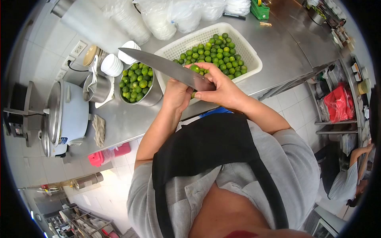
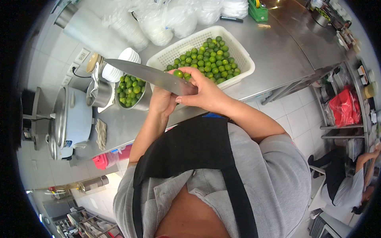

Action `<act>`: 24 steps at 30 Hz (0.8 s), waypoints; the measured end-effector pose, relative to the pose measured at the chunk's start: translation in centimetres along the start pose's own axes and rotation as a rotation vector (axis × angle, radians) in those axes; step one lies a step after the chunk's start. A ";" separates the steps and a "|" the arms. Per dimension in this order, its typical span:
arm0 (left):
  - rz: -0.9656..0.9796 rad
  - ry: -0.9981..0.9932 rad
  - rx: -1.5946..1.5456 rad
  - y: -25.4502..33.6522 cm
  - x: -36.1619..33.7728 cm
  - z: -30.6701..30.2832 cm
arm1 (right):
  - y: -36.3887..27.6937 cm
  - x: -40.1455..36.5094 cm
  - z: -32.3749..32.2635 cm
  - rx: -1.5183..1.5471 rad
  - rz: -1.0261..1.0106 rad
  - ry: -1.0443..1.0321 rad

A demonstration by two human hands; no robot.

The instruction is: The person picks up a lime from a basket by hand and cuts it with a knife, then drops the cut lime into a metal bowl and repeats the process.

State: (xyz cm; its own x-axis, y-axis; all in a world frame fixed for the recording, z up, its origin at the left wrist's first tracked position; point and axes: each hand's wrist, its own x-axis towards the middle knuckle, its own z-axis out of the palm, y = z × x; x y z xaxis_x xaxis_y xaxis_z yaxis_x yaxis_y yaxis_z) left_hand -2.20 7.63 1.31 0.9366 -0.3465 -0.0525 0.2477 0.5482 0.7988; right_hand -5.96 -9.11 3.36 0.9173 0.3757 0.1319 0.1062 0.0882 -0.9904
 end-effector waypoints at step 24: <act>0.037 -0.092 0.057 1.6 -2.1 -0.8 | -0.2 -0.3 -0.1 0.097 0.109 -0.115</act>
State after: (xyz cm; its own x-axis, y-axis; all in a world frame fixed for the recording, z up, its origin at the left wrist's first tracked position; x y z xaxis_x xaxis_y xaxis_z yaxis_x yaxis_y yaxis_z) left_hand -3.63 9.83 2.20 0.9173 -0.3969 0.0308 0.1964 0.5186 0.8322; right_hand -6.18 -9.33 3.52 0.8708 0.4905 0.0338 -0.0336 0.1280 -0.9912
